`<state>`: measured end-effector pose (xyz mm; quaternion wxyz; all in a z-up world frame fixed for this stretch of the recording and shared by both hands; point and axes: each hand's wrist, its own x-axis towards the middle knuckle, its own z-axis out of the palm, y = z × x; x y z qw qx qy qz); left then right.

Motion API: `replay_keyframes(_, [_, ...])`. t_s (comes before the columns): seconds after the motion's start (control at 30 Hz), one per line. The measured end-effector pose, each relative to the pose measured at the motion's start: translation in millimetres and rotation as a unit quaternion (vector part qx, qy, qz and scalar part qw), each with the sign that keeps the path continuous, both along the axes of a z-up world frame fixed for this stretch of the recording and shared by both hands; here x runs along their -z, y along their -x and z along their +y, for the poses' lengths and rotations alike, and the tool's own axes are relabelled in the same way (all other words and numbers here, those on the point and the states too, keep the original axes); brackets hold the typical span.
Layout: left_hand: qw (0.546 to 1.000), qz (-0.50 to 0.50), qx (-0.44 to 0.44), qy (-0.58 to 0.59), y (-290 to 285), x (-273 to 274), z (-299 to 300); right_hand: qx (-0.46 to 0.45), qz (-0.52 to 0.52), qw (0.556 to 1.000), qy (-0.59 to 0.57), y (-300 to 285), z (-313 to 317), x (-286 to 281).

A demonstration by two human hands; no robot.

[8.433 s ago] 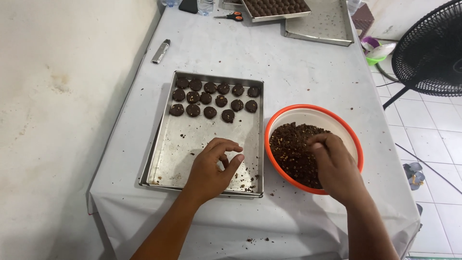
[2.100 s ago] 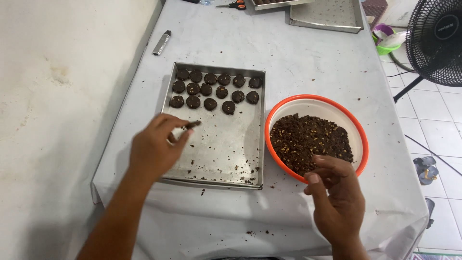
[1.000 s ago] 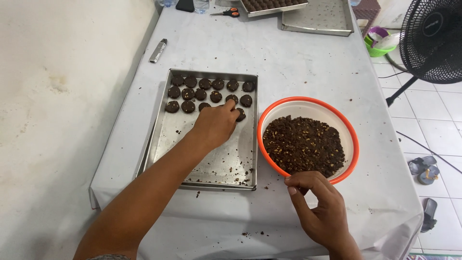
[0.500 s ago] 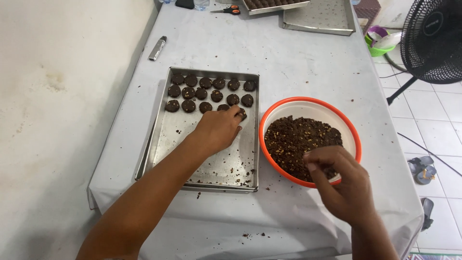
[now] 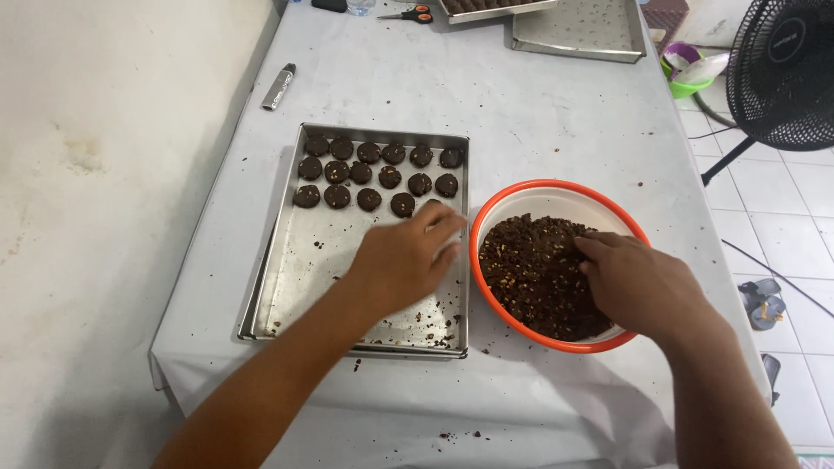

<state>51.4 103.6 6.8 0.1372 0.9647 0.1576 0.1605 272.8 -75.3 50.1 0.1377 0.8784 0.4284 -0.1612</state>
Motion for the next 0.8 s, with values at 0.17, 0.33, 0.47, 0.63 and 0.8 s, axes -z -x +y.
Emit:
replay_keyframes(0.17, [0.969, -0.241, 0.055, 0.012, 7.3, 4.7, -48.0, 0.003, -0.015, 0.998, -0.060, 1.5, 12.5, 3.1])
replay_keyframes(0.33, [0.931, -0.346, 0.098, 0.054, -34.2, 7.0, -70.3, -0.095, -0.119, 0.987, -0.058, -15.7, 20.7, 46.6])
replay_keyframes(0.47, [0.936, -0.331, 0.106, 0.058, -72.2, 16.4, -71.1, -0.125, -0.140, 0.978, -0.090, -17.4, 23.1, 51.7])
replay_keyframes(0.63, [0.957, -0.261, 0.087, 0.095, -83.5, 22.5, -69.3, -0.083, -0.126, 0.986, -0.075, -28.1, 23.2, 57.5])
replay_keyframes(0.8, [0.952, -0.269, 0.086, 0.118, -81.8, 23.5, -71.6, -0.080, -0.101, 0.988, -0.090, -21.1, 22.4, 44.0])
